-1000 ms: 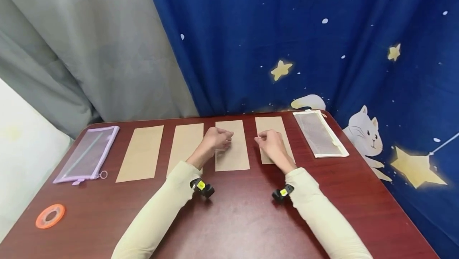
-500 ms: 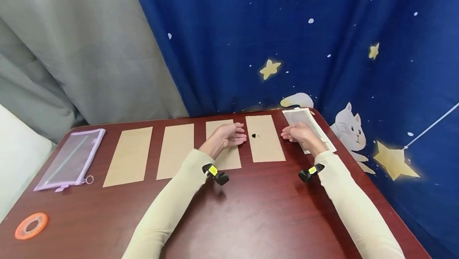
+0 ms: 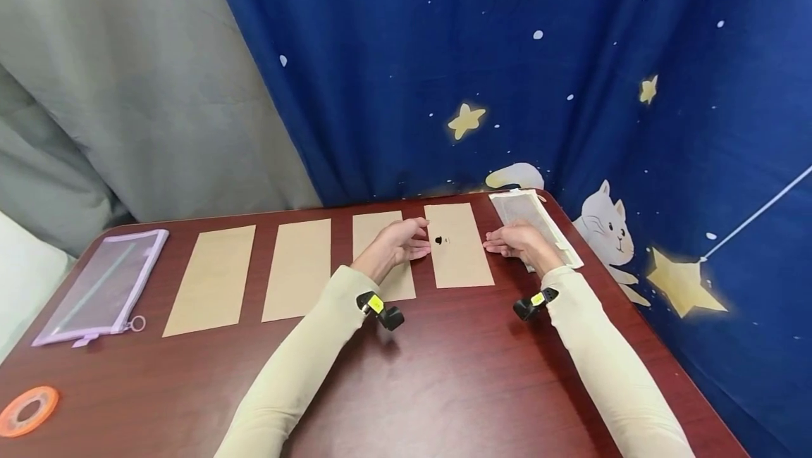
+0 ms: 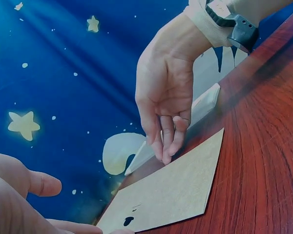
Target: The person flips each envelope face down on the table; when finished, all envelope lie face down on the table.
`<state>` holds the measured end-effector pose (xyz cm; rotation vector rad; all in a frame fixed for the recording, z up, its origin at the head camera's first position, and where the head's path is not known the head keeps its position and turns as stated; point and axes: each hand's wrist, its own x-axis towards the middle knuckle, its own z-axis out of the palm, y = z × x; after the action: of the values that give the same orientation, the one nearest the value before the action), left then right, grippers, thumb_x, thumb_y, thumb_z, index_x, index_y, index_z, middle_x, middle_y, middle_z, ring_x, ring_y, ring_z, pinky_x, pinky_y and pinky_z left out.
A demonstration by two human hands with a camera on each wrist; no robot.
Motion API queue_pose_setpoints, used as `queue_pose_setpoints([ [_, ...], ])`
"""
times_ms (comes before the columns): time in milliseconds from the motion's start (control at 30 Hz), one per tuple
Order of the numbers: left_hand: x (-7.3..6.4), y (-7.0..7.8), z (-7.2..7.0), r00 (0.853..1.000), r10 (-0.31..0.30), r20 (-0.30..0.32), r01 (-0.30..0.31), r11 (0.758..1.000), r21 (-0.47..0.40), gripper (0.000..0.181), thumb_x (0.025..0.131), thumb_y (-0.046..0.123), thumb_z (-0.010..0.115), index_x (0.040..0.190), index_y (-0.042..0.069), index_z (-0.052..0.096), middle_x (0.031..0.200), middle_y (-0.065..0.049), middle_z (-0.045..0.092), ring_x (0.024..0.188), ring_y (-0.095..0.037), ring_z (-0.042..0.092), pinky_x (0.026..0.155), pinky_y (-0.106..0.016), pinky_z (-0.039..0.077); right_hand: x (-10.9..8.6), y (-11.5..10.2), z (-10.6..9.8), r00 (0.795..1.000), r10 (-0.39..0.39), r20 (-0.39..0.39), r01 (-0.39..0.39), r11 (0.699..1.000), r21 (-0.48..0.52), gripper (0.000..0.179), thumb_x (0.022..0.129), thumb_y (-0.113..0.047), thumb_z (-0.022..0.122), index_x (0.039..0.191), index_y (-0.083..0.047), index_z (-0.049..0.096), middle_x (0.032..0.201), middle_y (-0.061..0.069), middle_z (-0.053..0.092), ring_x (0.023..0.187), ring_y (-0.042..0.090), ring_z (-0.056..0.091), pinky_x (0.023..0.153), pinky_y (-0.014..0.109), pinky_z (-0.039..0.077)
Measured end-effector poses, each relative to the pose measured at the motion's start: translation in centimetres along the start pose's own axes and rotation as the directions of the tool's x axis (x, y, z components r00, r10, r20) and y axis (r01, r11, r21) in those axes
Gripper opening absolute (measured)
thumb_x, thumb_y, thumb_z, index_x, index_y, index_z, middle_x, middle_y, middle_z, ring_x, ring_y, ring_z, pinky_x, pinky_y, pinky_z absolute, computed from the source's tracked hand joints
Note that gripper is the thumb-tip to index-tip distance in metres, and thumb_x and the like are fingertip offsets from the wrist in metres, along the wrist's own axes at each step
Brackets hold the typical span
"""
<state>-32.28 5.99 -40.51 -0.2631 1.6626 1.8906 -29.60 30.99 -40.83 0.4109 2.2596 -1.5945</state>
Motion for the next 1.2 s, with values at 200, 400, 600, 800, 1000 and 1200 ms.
queue_pose_setpoints([
  [200,-0.1,0.1,-0.4,1.000,-0.002,0.020,0.003,0.998,-0.058,0.054,0.104,0.020,0.053,0.145,-0.013,0.041,0.146,-0.036,0.043,0.138,-0.040,0.049,0.116,-0.042,0.044,-0.2,0.0,0.7,1.000,0.000,-0.026,0.001,1.000,0.025,0.022,0.101,-0.008,0.057,0.116,0.007,0.064,0.071,-0.007,0.071,0.059,-0.003,0.063,0.051,0.009,0.044],
  [400,-0.4,0.3,-1.0,0.999,-0.014,0.039,0.020,0.987,-0.157,0.054,0.104,0.016,0.051,0.146,-0.015,0.037,0.149,-0.037,0.037,0.142,-0.041,0.044,0.119,-0.041,0.041,-0.4,0.2,1.4,0.999,-0.023,-0.036,0.025,0.997,0.076,0.023,0.099,-0.004,0.059,0.117,0.009,0.064,0.067,-0.009,0.067,0.059,-0.002,0.061,0.055,0.010,0.049],
  [600,-1.0,0.4,-1.5,0.998,-0.031,0.060,0.041,0.984,-0.172,0.054,0.105,0.017,0.050,0.147,-0.013,0.037,0.150,-0.036,0.038,0.142,-0.040,0.044,0.119,-0.040,0.041,-0.7,0.7,1.9,0.997,-0.072,-0.008,0.072,0.975,0.210,0.033,0.097,0.004,0.058,0.128,0.016,0.055,0.072,-0.008,0.067,0.064,0.000,0.063,0.064,0.014,0.057],
  [800,-1.5,0.6,-1.9,0.998,-0.003,0.060,0.011,0.991,-0.132,0.045,0.105,0.009,0.049,0.144,-0.012,0.043,0.147,-0.031,0.046,0.136,-0.037,0.052,0.114,-0.039,0.046,-1.2,1.1,2.1,0.993,-0.113,-0.016,0.114,0.959,0.259,0.042,0.098,0.004,0.057,0.137,0.016,0.048,0.078,-0.010,0.065,0.070,0.000,0.061,0.068,0.014,0.056],
  [1000,-1.4,0.8,-2.3,0.997,0.061,0.049,-0.059,0.998,-0.028,0.035,0.102,-0.004,0.051,0.136,-0.011,0.055,0.100,-0.015,0.069,0.083,-0.017,0.069,0.093,-0.030,0.060,-1.9,1.0,2.0,0.992,-0.123,0.042,0.106,0.954,0.281,0.048,0.100,0.002,0.054,0.144,0.015,0.040,0.078,-0.012,0.066,0.069,0.000,0.060,0.065,0.013,0.055],
  [1200,-1.4,1.2,-2.0,0.989,0.147,0.027,-0.145,0.987,-0.074,0.032,0.097,-0.007,0.059,0.128,-0.011,0.062,0.075,-0.006,0.069,0.069,-0.014,0.069,0.074,-0.026,0.063,-1.9,0.7,1.8,0.990,-0.104,0.093,0.065,0.934,0.352,0.036,0.100,0.002,0.054,0.136,0.009,0.050,0.075,-0.008,0.067,0.067,0.002,0.061,0.064,0.015,0.054],
])
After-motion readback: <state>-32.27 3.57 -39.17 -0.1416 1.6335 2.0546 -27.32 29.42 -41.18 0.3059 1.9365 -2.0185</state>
